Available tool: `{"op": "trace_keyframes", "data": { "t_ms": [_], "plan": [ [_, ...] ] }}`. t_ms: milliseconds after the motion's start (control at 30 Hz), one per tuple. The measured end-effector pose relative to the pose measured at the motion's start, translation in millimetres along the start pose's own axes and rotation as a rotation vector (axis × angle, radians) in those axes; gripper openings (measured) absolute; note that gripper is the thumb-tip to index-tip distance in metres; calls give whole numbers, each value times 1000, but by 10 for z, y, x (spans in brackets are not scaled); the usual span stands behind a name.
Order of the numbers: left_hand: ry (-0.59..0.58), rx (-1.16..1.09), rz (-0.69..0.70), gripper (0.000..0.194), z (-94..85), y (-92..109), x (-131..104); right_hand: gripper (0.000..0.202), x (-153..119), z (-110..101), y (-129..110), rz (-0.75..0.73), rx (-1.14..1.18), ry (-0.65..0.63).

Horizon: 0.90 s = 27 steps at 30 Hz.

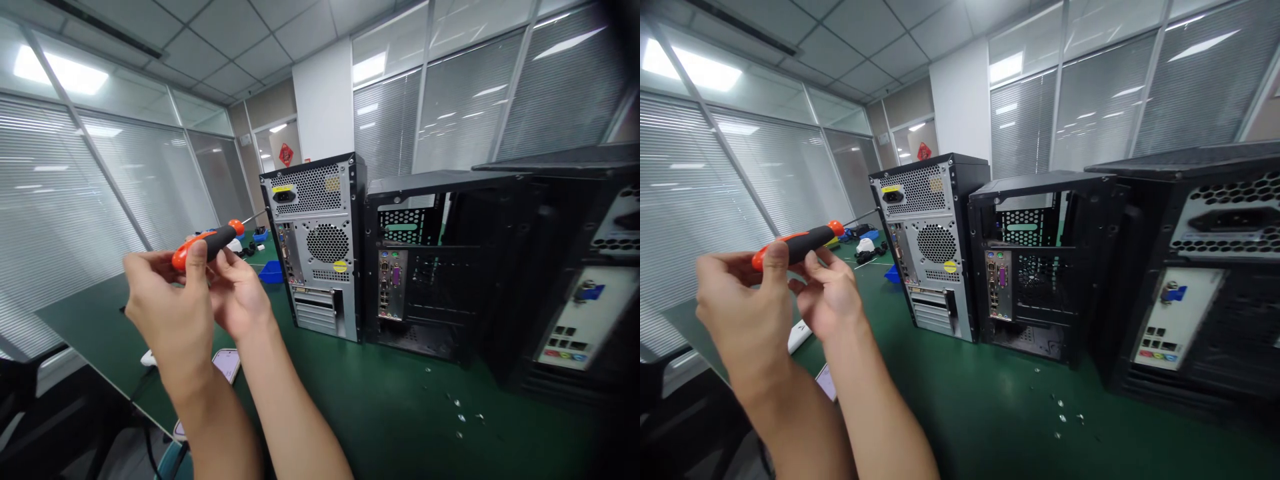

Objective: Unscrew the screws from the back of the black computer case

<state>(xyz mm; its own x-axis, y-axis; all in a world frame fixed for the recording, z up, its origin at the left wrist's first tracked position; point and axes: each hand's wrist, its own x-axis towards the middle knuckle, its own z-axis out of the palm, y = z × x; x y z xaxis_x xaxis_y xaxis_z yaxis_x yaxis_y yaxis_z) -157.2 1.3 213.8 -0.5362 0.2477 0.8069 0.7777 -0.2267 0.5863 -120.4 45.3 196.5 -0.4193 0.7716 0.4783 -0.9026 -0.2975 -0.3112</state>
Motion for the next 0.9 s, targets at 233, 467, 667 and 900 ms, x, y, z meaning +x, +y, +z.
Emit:
{"op": "trace_keyframes", "data": {
  "t_ms": [233, 467, 667, 900],
  "plan": [
    [-9, -20, 2, 25, 13, -11, 3, 18, -35, 37, -49, 35, 53, 3],
    [-35, -92, 35, 27, 2, -102, 39, 20, -40, 6, -91, 113, 100, 30],
    [-48, -87, 67, 28, -20, -147, 47, 20, -14, -14, -90, 157, 135, 94],
    [-31, -110, 51, 29, -33, -135, 53, 18, -9, 26, -79, 161, 147, 160]
  ]
}}
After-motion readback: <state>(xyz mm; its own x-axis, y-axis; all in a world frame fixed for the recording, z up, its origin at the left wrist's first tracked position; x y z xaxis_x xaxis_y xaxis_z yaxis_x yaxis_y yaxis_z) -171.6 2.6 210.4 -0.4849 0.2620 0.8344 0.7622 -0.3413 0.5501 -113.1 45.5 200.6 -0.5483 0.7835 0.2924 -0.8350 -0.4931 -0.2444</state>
